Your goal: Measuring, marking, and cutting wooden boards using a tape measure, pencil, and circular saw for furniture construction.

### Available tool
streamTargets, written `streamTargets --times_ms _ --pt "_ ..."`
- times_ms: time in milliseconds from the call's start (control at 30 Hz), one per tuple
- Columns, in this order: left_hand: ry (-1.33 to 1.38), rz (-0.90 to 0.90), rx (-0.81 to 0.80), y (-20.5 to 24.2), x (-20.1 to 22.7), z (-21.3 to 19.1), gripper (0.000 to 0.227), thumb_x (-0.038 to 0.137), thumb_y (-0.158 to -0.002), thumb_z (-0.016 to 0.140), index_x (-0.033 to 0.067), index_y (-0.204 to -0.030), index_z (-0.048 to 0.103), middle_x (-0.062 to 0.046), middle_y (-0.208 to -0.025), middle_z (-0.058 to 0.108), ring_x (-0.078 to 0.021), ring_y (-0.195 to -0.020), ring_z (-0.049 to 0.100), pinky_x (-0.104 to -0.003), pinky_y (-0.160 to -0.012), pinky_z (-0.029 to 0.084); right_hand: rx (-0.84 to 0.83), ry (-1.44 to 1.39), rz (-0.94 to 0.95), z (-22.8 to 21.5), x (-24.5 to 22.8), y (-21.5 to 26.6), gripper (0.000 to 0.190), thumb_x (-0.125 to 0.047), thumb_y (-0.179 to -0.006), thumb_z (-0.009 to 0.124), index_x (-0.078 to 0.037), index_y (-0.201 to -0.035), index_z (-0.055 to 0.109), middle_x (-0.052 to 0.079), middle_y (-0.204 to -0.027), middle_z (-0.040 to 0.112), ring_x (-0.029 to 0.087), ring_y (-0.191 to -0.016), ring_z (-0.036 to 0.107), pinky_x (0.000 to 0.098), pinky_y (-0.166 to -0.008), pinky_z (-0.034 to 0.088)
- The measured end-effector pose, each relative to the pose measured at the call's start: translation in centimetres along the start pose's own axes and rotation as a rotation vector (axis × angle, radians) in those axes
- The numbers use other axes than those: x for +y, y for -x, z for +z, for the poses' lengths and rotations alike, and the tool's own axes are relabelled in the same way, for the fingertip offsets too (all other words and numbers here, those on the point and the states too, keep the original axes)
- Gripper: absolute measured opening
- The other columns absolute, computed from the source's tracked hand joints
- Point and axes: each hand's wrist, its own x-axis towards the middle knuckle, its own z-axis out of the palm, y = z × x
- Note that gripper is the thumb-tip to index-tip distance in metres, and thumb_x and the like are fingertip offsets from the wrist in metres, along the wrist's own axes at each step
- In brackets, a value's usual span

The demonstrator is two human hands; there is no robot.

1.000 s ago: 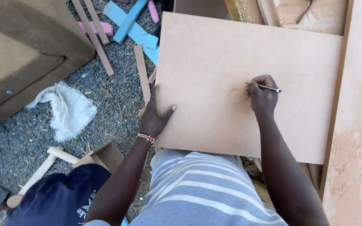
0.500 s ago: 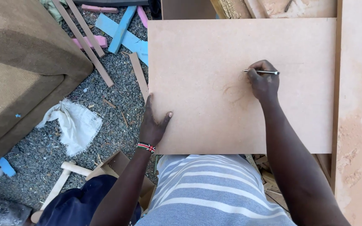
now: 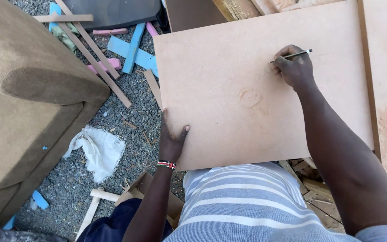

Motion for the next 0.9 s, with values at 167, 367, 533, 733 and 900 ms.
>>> streamTargets --times_ms 167,367,533,733,900 --pt "0.030 0.009 0.007 0.5 1.1 0.0 0.112 0.053 -0.107 0.086 0.0320 -0.193 0.018 -0.035 -0.181 0.049 -0.0593 -0.160 0.058 -0.070 -0.127 0.053 0.045 0.118 0.028 -1.0 2.5 -0.7 0.011 -0.015 -0.098 0.074 -0.010 -0.105 0.080 0.009 -0.076 0.072 0.014 -0.066 0.073 0.0255 -0.057 0.052" --pt "0.035 0.141 0.077 -0.8 -2.9 1.5 0.112 0.058 -0.098 0.084 0.0235 -0.188 0.026 -0.015 -0.196 0.037 -0.0386 -0.174 0.048 -0.057 -0.131 0.051 0.124 0.044 0.117 0.5 -0.4 -0.2 0.006 -0.016 -0.093 0.070 -0.018 -0.088 0.070 0.001 -0.078 0.071 0.013 -0.066 0.062 0.0320 -0.057 0.043" --pt "0.034 0.175 0.077 -0.3 -2.0 1.4 0.110 0.055 -0.101 0.083 0.0187 -0.188 0.027 -0.017 -0.197 0.032 -0.0383 -0.180 0.036 -0.055 -0.140 0.042 0.182 -0.067 0.151 -0.5 -1.1 0.3 0.005 -0.017 -0.093 0.066 -0.018 -0.089 0.068 0.000 -0.079 0.072 0.011 -0.065 0.059 0.0298 -0.054 0.039" --pt "-0.111 0.136 0.141 -0.4 -1.9 2.6 0.111 0.065 -0.096 0.084 0.0256 -0.186 0.033 -0.031 -0.175 0.042 -0.0540 -0.152 0.062 -0.068 -0.124 0.057 0.229 -0.305 -0.026 -2.6 -0.9 5.2 0.006 -0.012 -0.092 0.064 -0.008 -0.095 0.062 0.011 -0.074 0.070 0.018 -0.062 0.063 0.0316 -0.057 0.048" --pt "-0.461 0.344 0.494 -1.2 -4.2 6.7 0.097 0.070 -0.101 0.074 0.0203 -0.179 0.047 -0.028 -0.189 0.035 -0.0576 -0.174 0.030 -0.083 -0.129 0.030 0.173 -0.393 -0.023 -7.9 2.0 17.6 0.026 -0.031 -0.115 0.079 -0.006 -0.113 0.072 0.012 -0.097 0.083 0.019 -0.080 0.076 0.0316 -0.070 0.061"
